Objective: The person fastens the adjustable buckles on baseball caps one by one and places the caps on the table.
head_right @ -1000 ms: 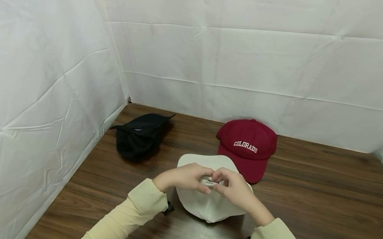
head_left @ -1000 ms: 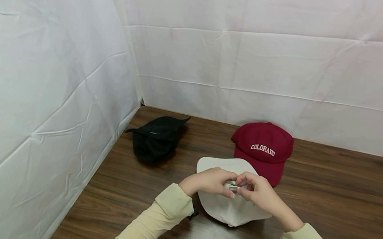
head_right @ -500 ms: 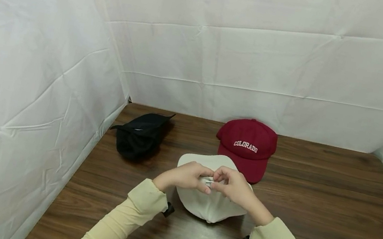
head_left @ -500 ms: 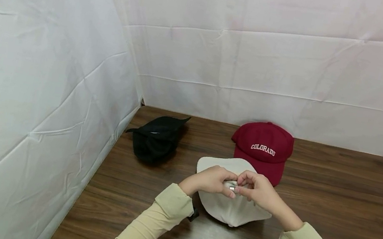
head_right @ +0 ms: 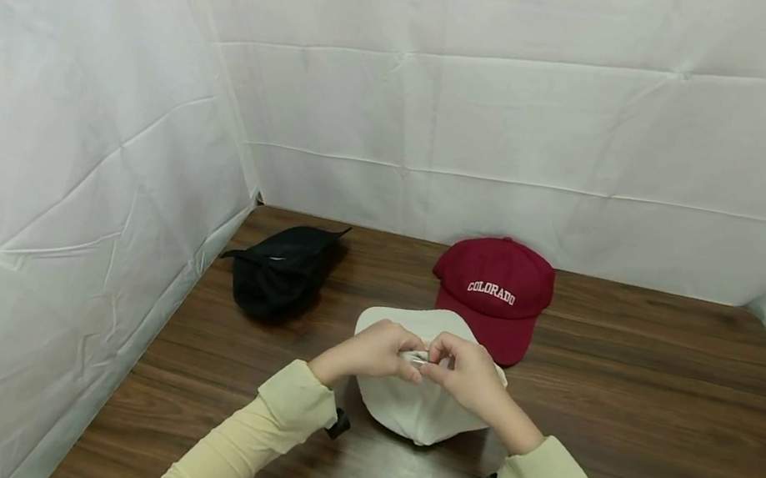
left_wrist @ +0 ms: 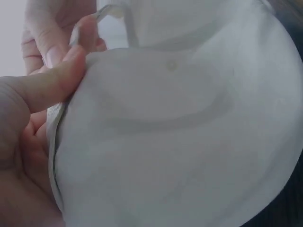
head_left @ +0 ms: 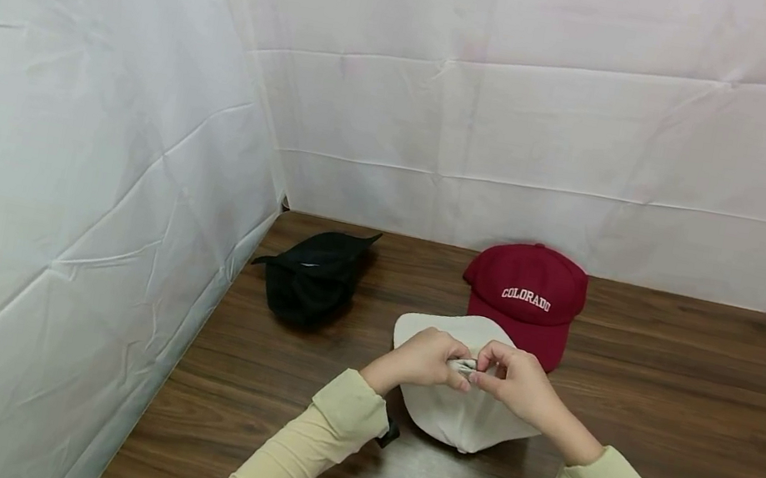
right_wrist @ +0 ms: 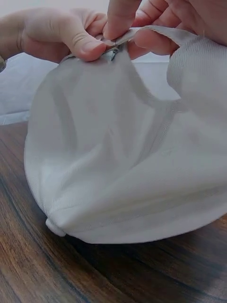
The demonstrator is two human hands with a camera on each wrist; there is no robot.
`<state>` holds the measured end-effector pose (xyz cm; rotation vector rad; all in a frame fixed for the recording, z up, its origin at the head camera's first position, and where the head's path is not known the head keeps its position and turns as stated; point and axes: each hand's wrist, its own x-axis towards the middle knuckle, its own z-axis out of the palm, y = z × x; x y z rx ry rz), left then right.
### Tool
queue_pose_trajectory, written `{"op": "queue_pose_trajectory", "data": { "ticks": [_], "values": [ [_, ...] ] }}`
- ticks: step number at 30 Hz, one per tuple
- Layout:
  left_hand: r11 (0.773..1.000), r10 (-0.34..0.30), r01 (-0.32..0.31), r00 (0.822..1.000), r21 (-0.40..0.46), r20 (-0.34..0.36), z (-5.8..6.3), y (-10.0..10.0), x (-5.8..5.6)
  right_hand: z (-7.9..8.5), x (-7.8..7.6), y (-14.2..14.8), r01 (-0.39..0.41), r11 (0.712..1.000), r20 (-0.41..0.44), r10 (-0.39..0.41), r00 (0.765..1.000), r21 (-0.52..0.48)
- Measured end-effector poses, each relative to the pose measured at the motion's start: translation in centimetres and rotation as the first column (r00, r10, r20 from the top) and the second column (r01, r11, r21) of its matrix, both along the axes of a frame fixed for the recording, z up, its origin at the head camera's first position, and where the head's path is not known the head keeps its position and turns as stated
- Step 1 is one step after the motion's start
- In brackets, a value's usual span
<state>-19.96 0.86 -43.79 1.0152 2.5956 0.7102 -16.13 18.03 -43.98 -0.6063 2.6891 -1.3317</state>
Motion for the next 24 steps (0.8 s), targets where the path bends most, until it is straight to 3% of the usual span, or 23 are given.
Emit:
{"op": "queue_pose_trajectory", "data": {
  "ticks": [8,14,17,22,24],
  "values": [
    [0.99,0.058,-0.06,0.998,0.128,0.014,-0.5,-0.1,0.1,0.2,-0.2,0.0,-0.002,1.0,-0.057,0.003,0.998,0.014],
    [0.988,0.0,-0.024,0.987,0.15,0.16,-0.6,-0.5,-0.1,0.3,-0.5,0.6,-0.072,0.995,-0.018,0.074,0.997,0.069],
    [0.992,-0.065,0.036,0.969,0.122,0.239,-0.5,-0.8,-0.3,0.5,-0.6,1.1,-0.141,0.982,0.036,0.137,0.99,0.127],
    [0.985,-0.161,0.124,0.911,0.121,0.38,-0.4,-1.3,-0.9,0.9,-0.6,1.8,-0.25,0.954,0.091,0.237,0.967,0.166],
    [0.978,-0.195,0.149,0.897,0.144,0.397,-0.4,-1.6,-1.2,1.0,-0.7,1.9,-0.27,0.948,0.104,0.255,0.961,0.168]
  ]
}}
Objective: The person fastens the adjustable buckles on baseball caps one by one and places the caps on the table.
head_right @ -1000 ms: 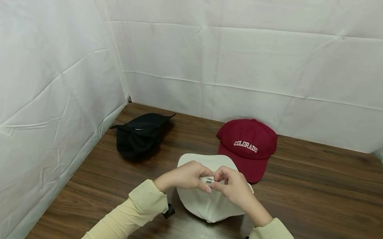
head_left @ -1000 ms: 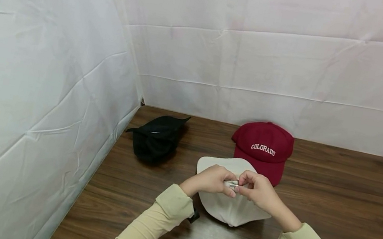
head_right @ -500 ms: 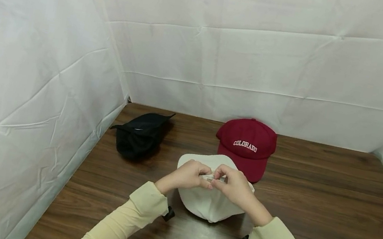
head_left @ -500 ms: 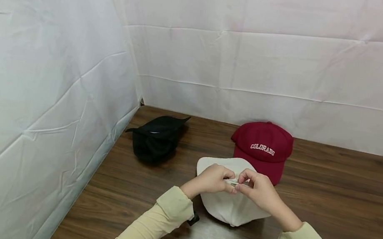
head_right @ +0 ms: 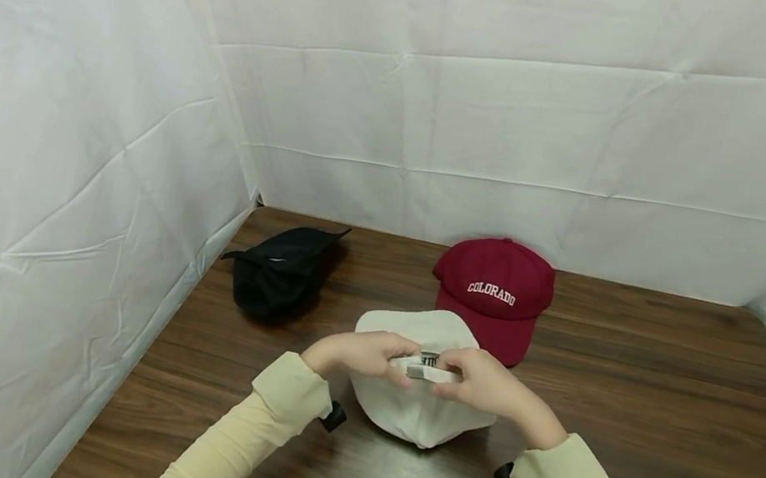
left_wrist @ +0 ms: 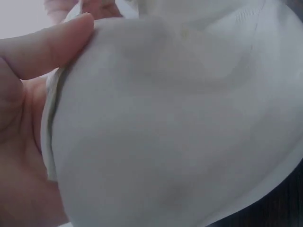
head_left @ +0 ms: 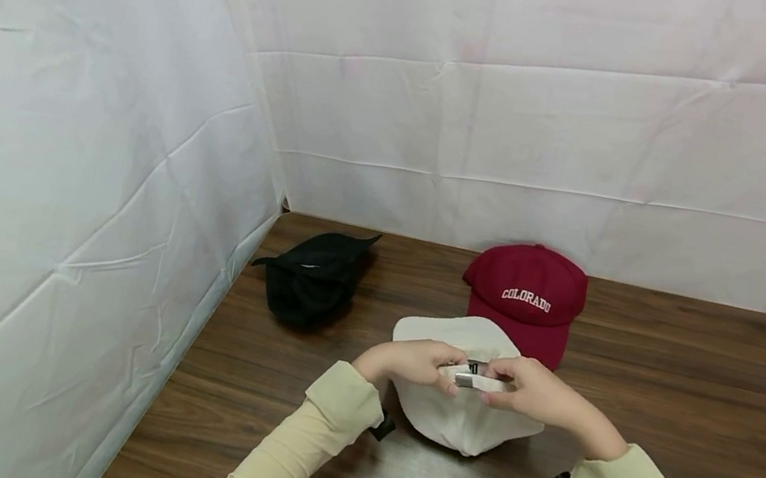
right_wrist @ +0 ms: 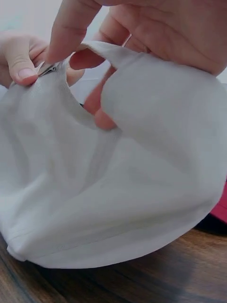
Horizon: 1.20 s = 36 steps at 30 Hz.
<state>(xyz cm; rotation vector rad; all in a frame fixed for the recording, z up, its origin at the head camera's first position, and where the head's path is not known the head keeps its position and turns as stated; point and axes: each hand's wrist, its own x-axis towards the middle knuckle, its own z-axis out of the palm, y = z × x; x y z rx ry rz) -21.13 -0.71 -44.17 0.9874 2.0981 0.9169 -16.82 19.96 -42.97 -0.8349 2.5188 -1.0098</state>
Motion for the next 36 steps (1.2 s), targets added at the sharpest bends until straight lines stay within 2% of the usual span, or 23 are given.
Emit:
{"op": "queue_pose_trajectory", "data": {
  "ticks": [5,8,12,15,17,22,25,28,32,36],
  "values": [
    [0.995,-0.028,0.025,0.999,0.099,0.029,-0.2,-0.7,-0.7,0.0,-0.1,0.3,0.025,0.998,-0.031,-0.024,0.999,0.055],
    [0.985,-0.026,0.003,0.991,0.17,0.134,-0.4,-1.1,-1.0,-0.1,-0.2,0.6,0.053,0.994,-0.04,-0.05,0.998,0.093],
    [0.972,-0.016,-0.05,0.96,0.228,0.278,-0.8,-1.4,-1.2,-0.3,-0.4,1.1,0.029,0.996,0.039,-0.033,0.999,0.088],
    [0.963,-0.021,-0.072,0.939,0.259,0.342,-1.0,-1.5,-1.3,-0.5,-0.6,1.4,-0.019,1.0,0.125,0.018,0.992,0.009],
    [0.958,-0.022,-0.084,0.932,0.273,0.362,-1.1,-1.6,-1.3,-0.6,-0.7,1.6,-0.041,0.997,0.174,0.051,0.983,-0.06],
    [0.96,0.018,-0.107,0.947,0.261,0.321,-1.2,-1.7,-1.2,-0.6,-0.8,1.9,-0.07,0.974,0.296,0.134,0.946,-0.214],
    [0.963,0.059,-0.126,0.961,0.239,0.271,-1.2,-1.8,-1.2,-0.5,-0.9,2.1,-0.087,0.953,0.367,0.194,0.91,-0.29],
    [0.962,0.119,-0.168,0.967,0.215,0.224,-1.2,-1.9,-1.1,-0.5,-1.0,2.3,-0.088,0.927,0.419,0.247,0.874,-0.364],
    [0.953,0.197,-0.233,0.962,0.194,0.189,-1.2,-2.2,-1.1,-0.7,-1.1,2.4,-0.067,0.901,0.458,0.282,0.843,-0.43],
    [0.942,0.25,-0.279,0.955,0.189,0.161,-1.5,-2.9,-1.2,-0.9,-1.2,2.7,-0.021,0.892,0.48,0.262,0.837,-0.451]
  ]
}}
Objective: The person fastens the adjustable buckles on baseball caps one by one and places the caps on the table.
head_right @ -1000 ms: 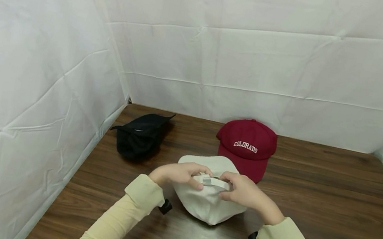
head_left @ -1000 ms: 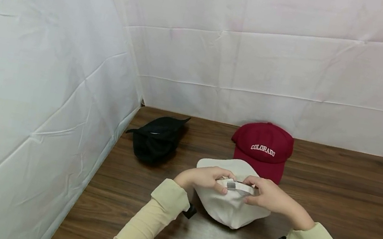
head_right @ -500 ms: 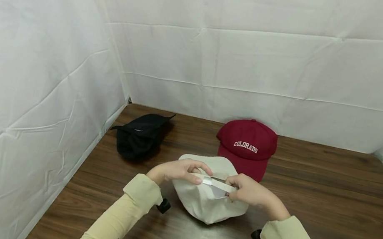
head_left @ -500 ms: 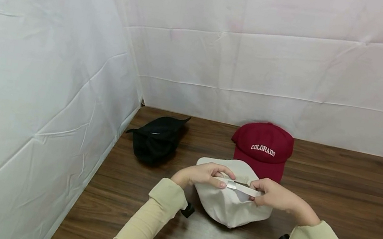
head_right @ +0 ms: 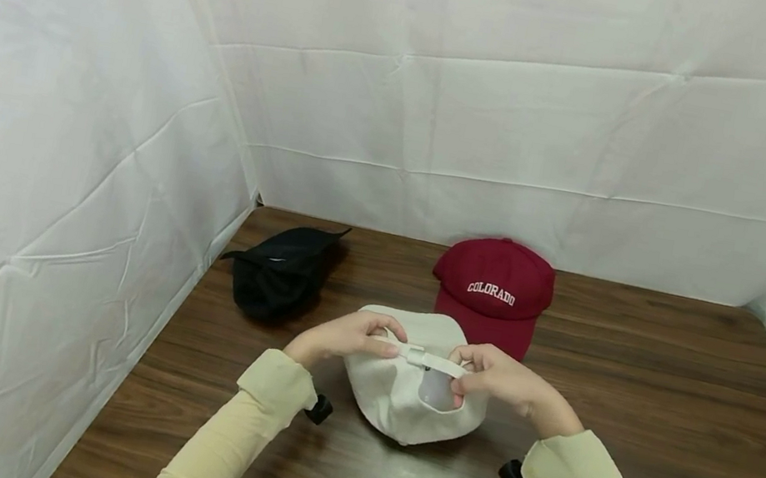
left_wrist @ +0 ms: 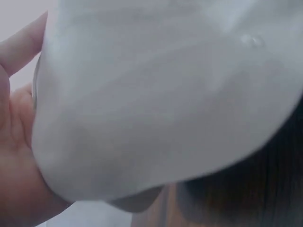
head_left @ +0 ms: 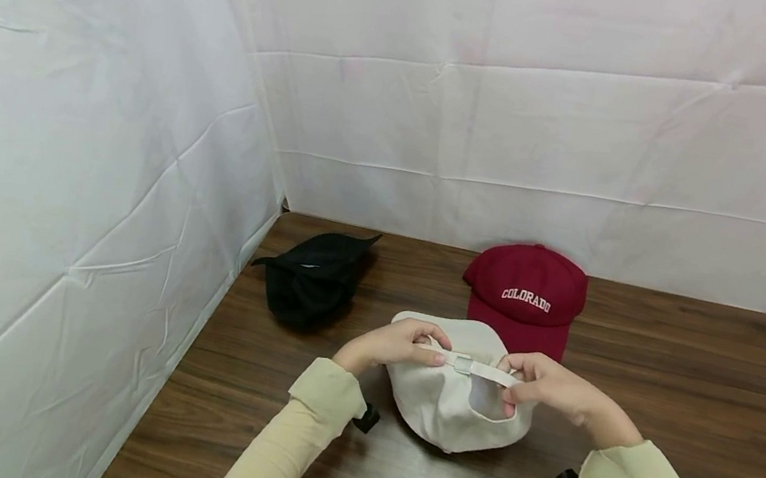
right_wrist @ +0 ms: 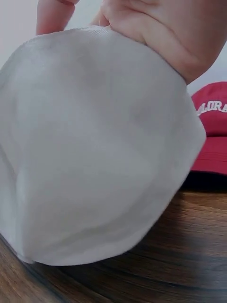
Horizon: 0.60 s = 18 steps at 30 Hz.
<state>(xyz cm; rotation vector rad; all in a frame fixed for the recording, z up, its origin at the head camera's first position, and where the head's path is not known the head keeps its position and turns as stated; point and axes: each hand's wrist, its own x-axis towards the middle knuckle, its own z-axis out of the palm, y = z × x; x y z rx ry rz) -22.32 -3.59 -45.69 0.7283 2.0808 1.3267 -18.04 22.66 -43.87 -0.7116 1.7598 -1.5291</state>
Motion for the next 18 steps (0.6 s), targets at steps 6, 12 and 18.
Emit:
{"op": "queue_pose_trajectory", "data": {
  "ticks": [6,12,18],
  "values": [
    [0.999,-0.013,0.011,0.999,-0.052,-0.049,-0.5,-2.1,0.1,-0.5,0.1,1.0,0.054,0.999,-0.053,-0.054,0.997,-0.005],
    [0.986,-0.122,0.117,0.992,-0.117,-0.041,0.0,-4.0,0.5,-0.9,0.4,2.0,0.049,0.994,-0.218,-0.026,0.976,0.101],
    [0.987,-0.146,0.15,0.987,-0.055,0.059,0.0,-4.6,0.5,-1.2,0.5,2.1,0.032,0.988,-0.254,0.006,0.967,0.148]
  ]
}}
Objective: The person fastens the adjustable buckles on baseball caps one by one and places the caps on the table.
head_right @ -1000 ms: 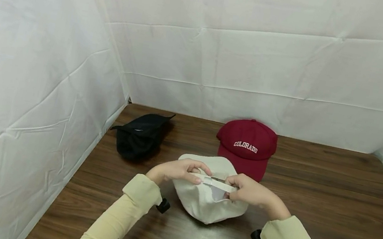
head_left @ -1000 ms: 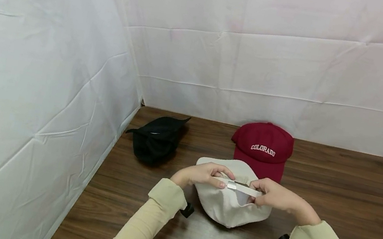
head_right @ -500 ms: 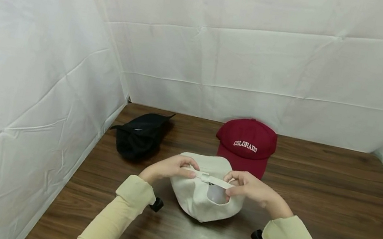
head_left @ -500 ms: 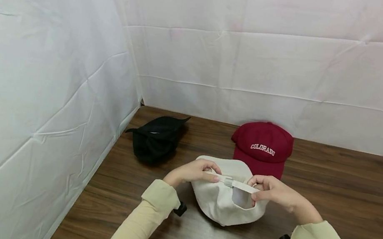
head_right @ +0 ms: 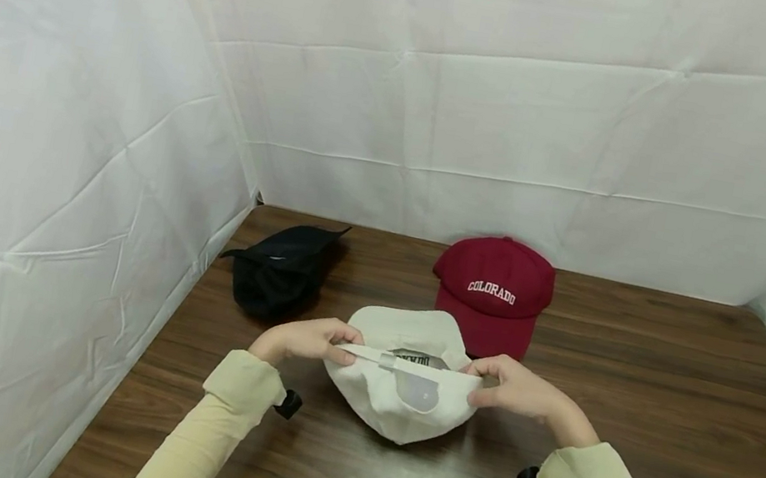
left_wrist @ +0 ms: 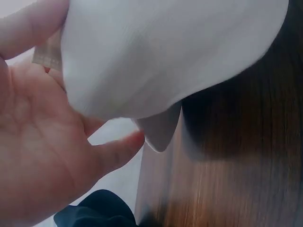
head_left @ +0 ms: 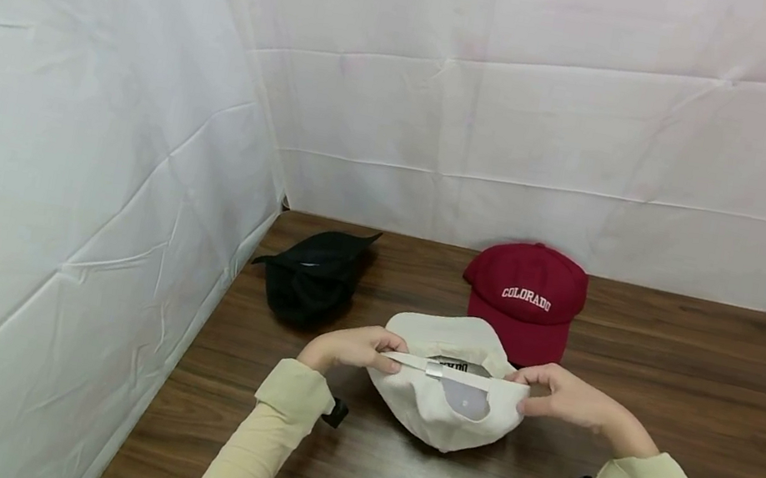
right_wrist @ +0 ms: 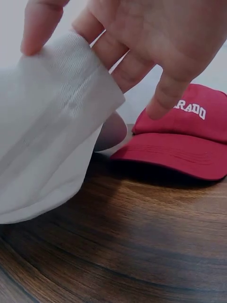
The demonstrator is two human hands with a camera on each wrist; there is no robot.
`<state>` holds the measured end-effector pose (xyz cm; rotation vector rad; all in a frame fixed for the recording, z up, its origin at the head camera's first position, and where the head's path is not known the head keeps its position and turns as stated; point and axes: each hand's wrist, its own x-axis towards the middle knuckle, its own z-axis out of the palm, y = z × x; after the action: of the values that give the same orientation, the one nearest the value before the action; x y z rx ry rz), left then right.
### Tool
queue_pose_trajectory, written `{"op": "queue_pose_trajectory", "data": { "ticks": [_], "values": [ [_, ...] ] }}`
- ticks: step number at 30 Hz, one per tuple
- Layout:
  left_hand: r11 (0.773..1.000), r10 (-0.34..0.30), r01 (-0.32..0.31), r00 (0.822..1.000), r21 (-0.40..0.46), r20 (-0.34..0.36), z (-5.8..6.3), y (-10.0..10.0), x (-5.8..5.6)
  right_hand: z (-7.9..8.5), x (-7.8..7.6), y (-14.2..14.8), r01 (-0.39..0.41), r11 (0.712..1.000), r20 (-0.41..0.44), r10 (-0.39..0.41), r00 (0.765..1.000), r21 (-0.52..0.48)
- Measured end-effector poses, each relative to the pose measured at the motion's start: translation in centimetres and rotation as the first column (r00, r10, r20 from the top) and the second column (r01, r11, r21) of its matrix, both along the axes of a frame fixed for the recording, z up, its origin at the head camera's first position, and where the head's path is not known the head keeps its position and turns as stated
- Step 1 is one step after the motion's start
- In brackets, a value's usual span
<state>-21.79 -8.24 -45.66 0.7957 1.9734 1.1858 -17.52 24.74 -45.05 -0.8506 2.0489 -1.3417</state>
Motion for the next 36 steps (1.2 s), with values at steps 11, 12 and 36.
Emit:
{"op": "queue_pose_trajectory", "data": {
  "ticks": [11,12,36],
  "values": [
    [0.964,0.21,-0.223,0.973,0.143,0.096,-0.4,-0.1,-0.1,0.4,-0.2,0.4,0.073,0.96,0.12,-0.042,0.992,-0.27],
    [0.961,0.204,-0.221,0.972,0.165,0.114,-0.3,-0.2,-0.1,0.5,-0.2,0.4,0.074,0.947,0.133,-0.034,0.991,-0.314],
    [0.572,-0.248,-0.213,0.876,0.792,0.414,-0.1,0.5,0.6,0.5,-0.9,-0.1,0.18,0.544,0.438,0.393,0.808,-0.819]
  ]
}}
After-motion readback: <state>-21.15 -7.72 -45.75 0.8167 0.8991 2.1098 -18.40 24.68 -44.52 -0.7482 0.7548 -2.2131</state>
